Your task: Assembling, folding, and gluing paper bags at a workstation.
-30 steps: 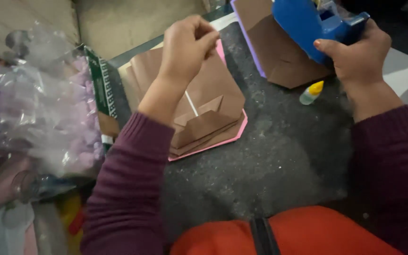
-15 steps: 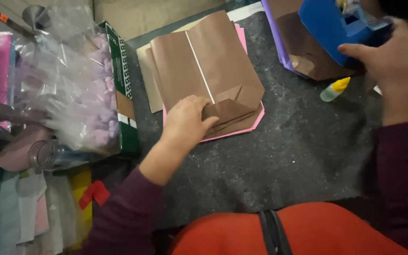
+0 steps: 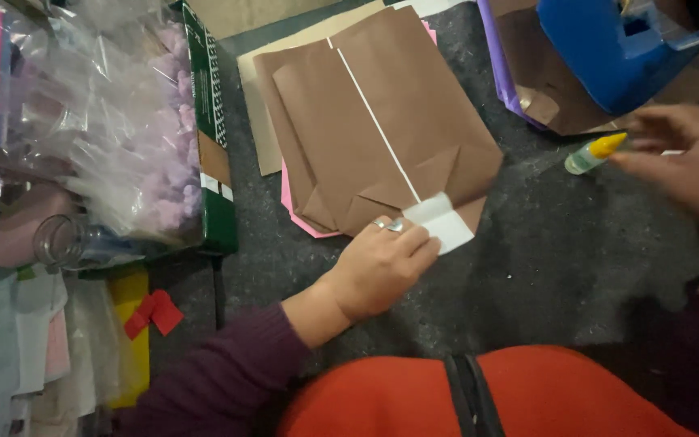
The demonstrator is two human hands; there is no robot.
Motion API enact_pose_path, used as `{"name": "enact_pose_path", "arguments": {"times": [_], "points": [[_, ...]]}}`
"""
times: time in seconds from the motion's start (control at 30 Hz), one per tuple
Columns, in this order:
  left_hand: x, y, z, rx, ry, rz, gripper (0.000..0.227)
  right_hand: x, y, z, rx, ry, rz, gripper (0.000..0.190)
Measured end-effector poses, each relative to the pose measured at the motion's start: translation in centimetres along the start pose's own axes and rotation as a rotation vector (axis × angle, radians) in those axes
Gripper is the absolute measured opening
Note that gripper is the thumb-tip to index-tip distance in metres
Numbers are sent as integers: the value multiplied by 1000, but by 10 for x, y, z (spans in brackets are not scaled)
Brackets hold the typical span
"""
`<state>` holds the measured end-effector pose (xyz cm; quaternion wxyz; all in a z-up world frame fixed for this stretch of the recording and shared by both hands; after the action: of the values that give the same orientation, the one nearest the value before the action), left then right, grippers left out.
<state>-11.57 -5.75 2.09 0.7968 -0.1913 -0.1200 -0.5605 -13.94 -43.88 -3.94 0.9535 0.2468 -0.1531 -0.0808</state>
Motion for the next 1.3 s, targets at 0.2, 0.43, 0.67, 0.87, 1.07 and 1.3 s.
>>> {"name": "enact_pose_path", "arguments": {"times": [0.2, 0.43, 0.67, 0.87, 1.07, 1.3], "points": [[-4, -3, -7, -129, 5, -84, 31, 0, -1, -29, -163, 120, -113, 74], [-2, 11, -5, -13, -16, 7, 32, 4, 22, -26, -273, 40, -140, 67], [-4, 43, -4, -161, -203, 217, 53, 0, 20, -29, -245, 38, -58, 57], [-9, 64, -19, -211, -143, 390, 36, -4, 42, -10, -341, 192, -332, 43], [-6, 81, -20, -389, -331, 470, 34, 4, 137, 24, -137, -1, 417, 44], [-16, 107, -37, -540, -405, 663, 25, 48, 174, 15, -150, 184, 138, 56]]}}
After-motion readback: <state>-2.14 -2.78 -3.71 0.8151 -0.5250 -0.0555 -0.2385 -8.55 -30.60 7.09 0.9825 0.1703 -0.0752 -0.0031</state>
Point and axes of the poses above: each hand's wrist, its own x-axis towards the middle knuckle, its own z-axis out of the back of the hand, y = z × x, the point moved 6 cm from there along x, towards the middle knuckle, and after that the axes turned 1 degree about z, right-handed, at the moved point
